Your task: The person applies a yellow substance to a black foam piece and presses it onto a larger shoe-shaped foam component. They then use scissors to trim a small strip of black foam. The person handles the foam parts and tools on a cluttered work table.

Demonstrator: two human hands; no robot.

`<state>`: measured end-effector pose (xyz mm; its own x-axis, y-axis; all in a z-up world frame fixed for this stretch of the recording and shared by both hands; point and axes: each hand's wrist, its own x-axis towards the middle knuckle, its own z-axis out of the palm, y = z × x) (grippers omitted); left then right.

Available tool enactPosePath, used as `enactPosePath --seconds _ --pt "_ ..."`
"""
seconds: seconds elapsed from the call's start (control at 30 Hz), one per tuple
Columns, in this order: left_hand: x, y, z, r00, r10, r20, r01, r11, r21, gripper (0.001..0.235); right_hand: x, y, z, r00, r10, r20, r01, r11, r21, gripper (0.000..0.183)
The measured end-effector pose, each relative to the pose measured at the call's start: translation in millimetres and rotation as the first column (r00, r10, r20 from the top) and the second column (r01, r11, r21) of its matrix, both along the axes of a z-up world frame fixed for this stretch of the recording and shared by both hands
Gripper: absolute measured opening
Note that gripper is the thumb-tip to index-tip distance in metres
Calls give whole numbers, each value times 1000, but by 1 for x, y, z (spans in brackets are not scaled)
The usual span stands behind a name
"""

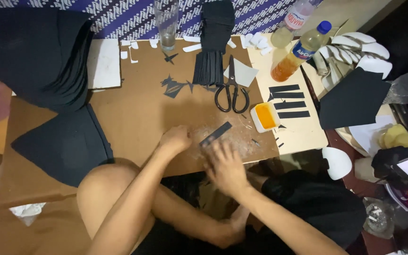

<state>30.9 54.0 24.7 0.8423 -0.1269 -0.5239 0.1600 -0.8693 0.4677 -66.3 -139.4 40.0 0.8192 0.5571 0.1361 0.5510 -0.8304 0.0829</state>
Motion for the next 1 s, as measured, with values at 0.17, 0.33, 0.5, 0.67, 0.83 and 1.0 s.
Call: enactPosePath --seconds 0.17,0.33,0.5,0.67,0.83,1.0 --pt "11 3 -31 999 46 12 -45 998 -38 31 18 -21 -7 995 -71 66 70 997 15 42" --pt "10 -4 -31 1000 23 8 -23 999 42 38 10 -11 -21 994 54 93 -57 998 21 54" --pt "9 1 -39 998 58 10 -57 996 -66 31 18 -2 -12 996 -45 79 43 999 29 53" --pt "0 2 13 1000 18 -21 -18 999 -35 34 28 -4 -20 996 -93 -5 93 991 91 42" --pt "11 1 -36 999 -9 31 11 999 -51 34 25 -19 -37 999 -6 -48 13 989 150 31" --pt "14 5 -74 1000 28 -2 -28 999 -29 33 83 -68 -64 934 -358 3 358 933 28 35"
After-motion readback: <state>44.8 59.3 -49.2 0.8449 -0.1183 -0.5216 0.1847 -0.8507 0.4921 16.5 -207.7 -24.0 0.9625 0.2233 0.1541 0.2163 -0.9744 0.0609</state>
